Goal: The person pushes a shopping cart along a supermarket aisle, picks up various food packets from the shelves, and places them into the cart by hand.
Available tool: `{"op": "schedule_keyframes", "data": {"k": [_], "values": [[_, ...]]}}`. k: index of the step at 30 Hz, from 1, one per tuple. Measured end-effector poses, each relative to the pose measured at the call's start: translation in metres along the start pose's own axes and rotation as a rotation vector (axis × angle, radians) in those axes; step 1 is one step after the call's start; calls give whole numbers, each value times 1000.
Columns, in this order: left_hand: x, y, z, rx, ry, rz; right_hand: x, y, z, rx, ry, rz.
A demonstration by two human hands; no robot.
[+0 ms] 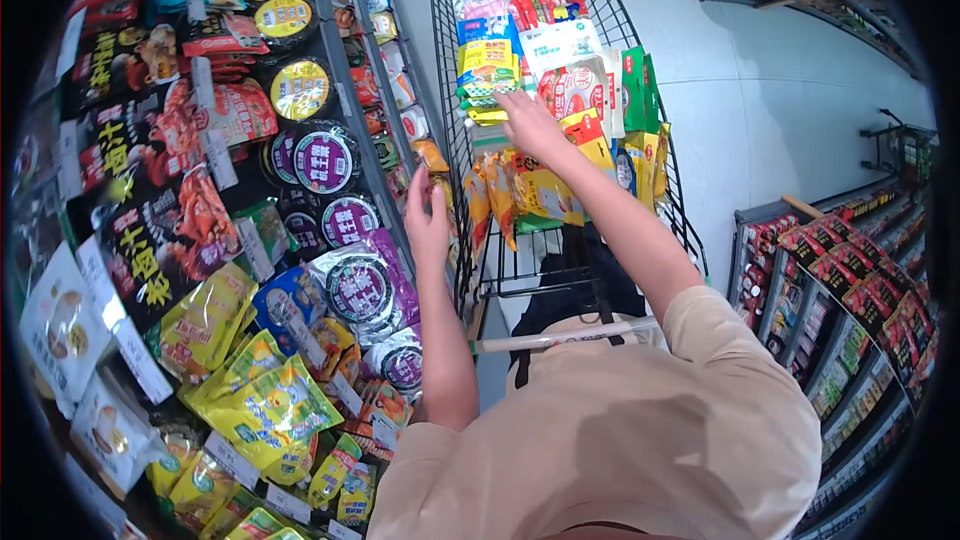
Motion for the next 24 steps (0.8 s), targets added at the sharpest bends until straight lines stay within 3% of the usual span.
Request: {"op": "schedule_keyframes", "data": {"k": [3, 5, 7, 8, 10, 13, 15, 16, 18, 22, 24], "values": [[22, -37, -58, 103, -45, 223, 52, -9, -53, 11, 253, 130], [23, -62, -99, 92, -65, 356, 103, -23, -100, -236, 328, 343], [24, -64, -133, 51, -52, 435, 128, -13, -151, -290, 461, 364], [24, -59, -147, 164, -126, 440, 137, -9, -177, -285, 491, 187], [29, -63, -170, 273, -192, 437, 150, 4, -229, -283, 472, 72], [23, -111, -168, 48, -81, 397, 142, 19, -311, -338, 460, -35], [25, -108, -169, 80, -109, 384, 131, 22, -352, -343, 444, -66], [27, -106, -173, 113, -146, 376, 129, 19, -364, -328, 445, -67], [28, -107, -185, 150, -130, 362, 121, 19, -375, -342, 230, -254], [38, -103, -222, 110, -49, 323, 118, 13, -380, -219, 306, -244], [42, -91, -233, 284, -90, 275, 117, 7, -385, -238, 189, -217]]}}
Point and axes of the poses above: each hand's wrist, its own z-axis towards the middle knuckle, its own x-axis out of the back of the hand, y = z × x, the point moved 2 cm from there along z, towards the middle knuckle, and after that the axes turned 7 degrees about z, right-handed, at the moved point
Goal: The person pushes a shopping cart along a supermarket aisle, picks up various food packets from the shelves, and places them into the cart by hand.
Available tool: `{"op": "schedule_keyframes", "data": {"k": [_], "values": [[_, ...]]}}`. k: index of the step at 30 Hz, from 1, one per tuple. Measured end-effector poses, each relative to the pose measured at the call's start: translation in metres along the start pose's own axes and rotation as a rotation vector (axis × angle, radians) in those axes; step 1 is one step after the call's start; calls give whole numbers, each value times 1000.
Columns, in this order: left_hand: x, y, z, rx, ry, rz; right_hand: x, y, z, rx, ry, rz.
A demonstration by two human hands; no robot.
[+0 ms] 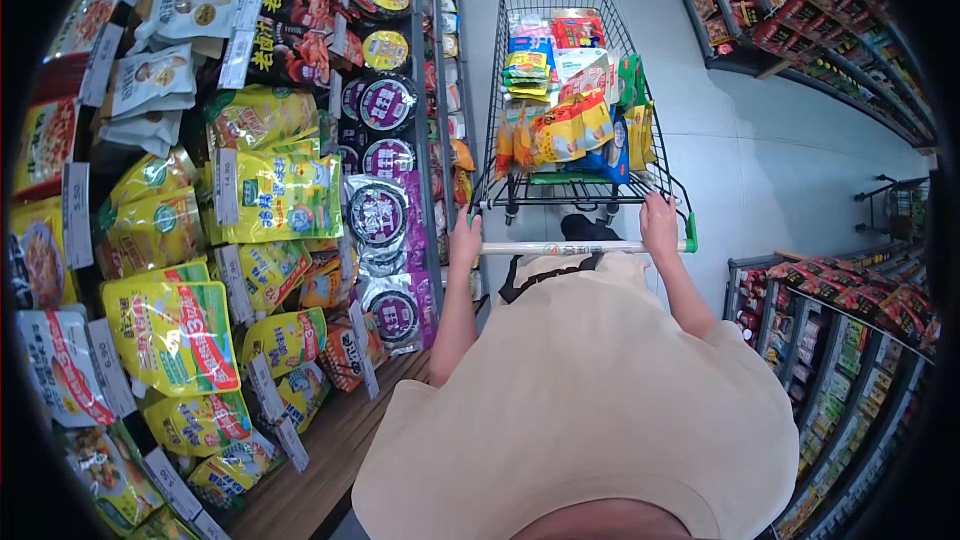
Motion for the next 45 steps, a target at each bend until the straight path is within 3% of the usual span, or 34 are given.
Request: {"op": "schedule_keyframes", "data": {"k": [1, 2, 4, 5, 19, 34, 45], "values": [[-22, -40, 19, -158, 139, 30, -2, 0, -6, 47, 48, 4], [-21, -40, 14, -149, 148, 27, -3, 1, -10, 95, 96, 8], [-23, -35, 7, -50, 63, -358, -4, 3, -11, 131, 122, 17], [-22, -31, 9, -61, 40, -378, -6, 4, -9, 84, 105, 35], [-27, -13, 22, 119, 22, -502, 5, 2, 21, 43, 92, 79], [-31, 16, 71, 31, 39, -408, 14, 5, 93, 68, 70, 56], [-25, 66, 82, 144, 38, -486, 13, 19, 155, 113, 55, 78]]}}
Point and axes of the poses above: each hand's wrist, its own z-axis towards the middle knuckle, its own x-axis out of the back of the hand, y = z × x, the point moved 2 cm from there along z, towards the middle knuckle, and after that the axes turned 7 degrees about z, right-handed, at the moved point
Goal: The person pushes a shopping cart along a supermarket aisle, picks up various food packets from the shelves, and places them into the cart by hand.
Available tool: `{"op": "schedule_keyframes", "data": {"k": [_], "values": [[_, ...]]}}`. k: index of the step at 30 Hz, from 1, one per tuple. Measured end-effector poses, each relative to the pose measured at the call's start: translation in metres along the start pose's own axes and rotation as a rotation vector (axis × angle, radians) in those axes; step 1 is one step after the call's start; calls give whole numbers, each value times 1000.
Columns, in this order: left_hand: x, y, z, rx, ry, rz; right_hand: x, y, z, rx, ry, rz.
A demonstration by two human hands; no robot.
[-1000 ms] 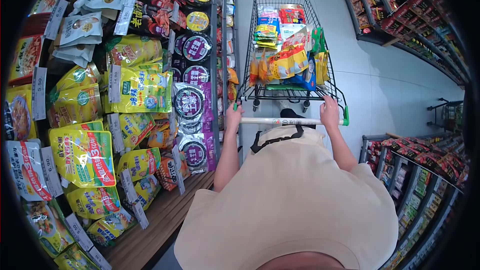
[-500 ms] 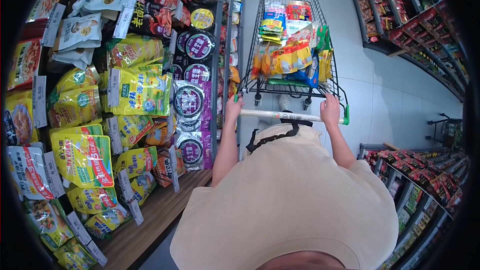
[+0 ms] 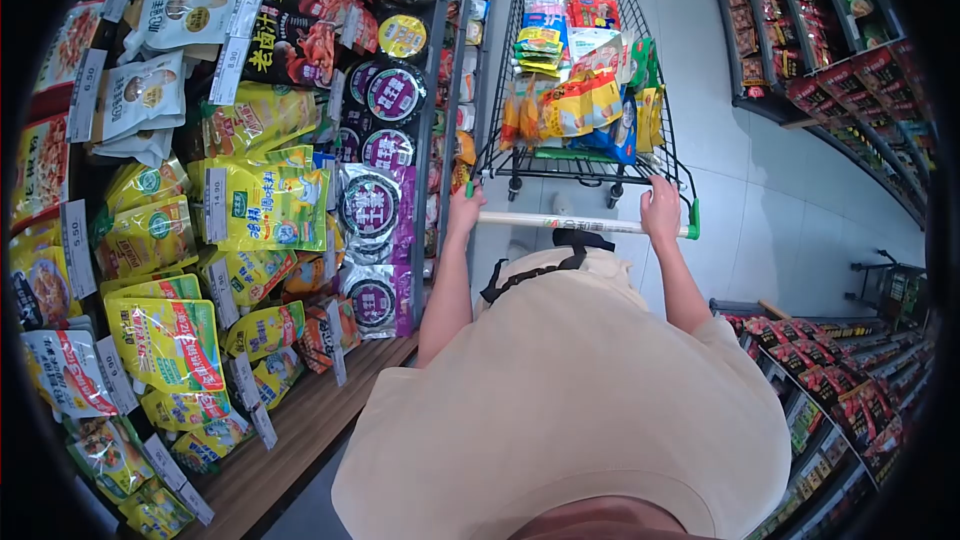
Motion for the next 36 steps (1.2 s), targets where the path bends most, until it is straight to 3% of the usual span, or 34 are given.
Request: {"op": "schedule_keyframes", "data": {"k": [18, 22, 26, 28, 29, 31, 34, 36], "values": [[-12, 22, 48, 28, 120, -67, -5, -2, 73, 26, -104, 1], [-13, 42, 41, -18, 235, 39, -11, 4, 84, 85, -107, 2], [-17, 17, 57, -29, 358, 117, -11, 8, 89, 93, -148, 22], [-24, 13, 41, -126, 255, -4, -10, 9, 90, 95, -163, 23], [-22, 9, 33, -126, 275, -20, -12, 10, 91, 69, -173, 23], [-16, 8, 2, -370, 393, 169, -15, 16, 78, 82, -177, 15], [12, 12, -40, -259, 274, -146, -19, 19, 82, 143, -132, -3], [36, 8, -63, -285, 331, -302, -26, 3, 81, 160, -96, 45]]}}
Point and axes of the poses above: each hand's wrist, its own z-axis towards the middle knuckle, its own x-axis out of the back of the hand, y = z × x, the point moved 2 cm from there along z, towards the middle knuckle, and after that the axes turned 7 degrees about z, right-handed, at the moved point
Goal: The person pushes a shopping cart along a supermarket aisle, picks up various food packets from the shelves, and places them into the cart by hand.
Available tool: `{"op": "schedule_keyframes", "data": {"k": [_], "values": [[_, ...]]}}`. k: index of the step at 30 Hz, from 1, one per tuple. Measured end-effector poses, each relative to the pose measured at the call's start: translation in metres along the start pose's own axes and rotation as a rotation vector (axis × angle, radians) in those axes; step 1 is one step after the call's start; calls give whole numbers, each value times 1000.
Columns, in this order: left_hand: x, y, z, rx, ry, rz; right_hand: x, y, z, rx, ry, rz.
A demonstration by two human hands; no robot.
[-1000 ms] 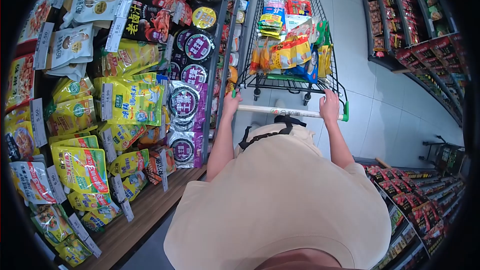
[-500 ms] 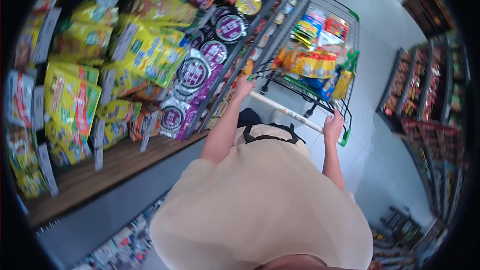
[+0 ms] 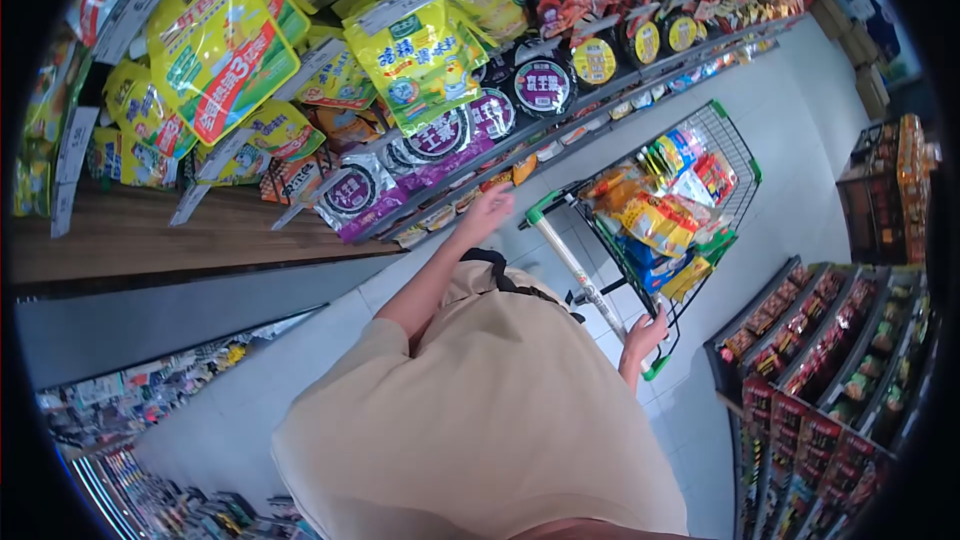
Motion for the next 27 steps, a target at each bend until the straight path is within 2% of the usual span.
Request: {"op": "schedule_keyframes", "data": {"k": [4, 6, 7, 9, 10, 11, 13, 15, 17, 19, 22, 25, 27], "values": [[56, 45, -29, -69, 296, -191, -6, -90, 13, 172, 21, 238], [81, 70, -40, -149, 454, -223, -3, -152, 26, 323, -57, 258], [92, 83, -45, -152, 459, -229, -4, -179, 31, 368, -105, 292], [114, 110, -54, -211, 620, -226, -9, -229, 35, 359, -187, 366], [122, 123, -54, -219, 624, -232, -13, -248, 41, 394, -261, 431], [132, 135, -55, -274, 700, -233, -16, -275, 45, 523, -235, 462], [148, 159, -49, -343, 778, -241, -27, -315, 54, 454, -461, 556], [161, 176, -40, -394, 886, -234, -33, -366, 65, 546, -572, 606], [178, 174, -20, -411, 853, -231, -25, -433, 74, 625, -631, 720], [185, 183, -1, -449, 880, -188, -44, -479, 87, 554, -781, 1080], [191, 198, 16, -493, 826, -225, -51, -544, 98, 591, -856, 1186], [192, 213, 29, -586, 812, -274, -69, -590, 113, 693, -841, 1114], [194, 221, 29, -491, 755, -286, -76, -615, 117, 678, -867, 1187]]}}
Point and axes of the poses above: each hand's wrist, its own z-axis towards the middle knuckle, its own x-axis out of the back of the hand, y = z × x, the point moved 2 cm from there along z, towards the middle knuckle, and after that the axes turned 7 degrees about z, right-handed, at the moved point
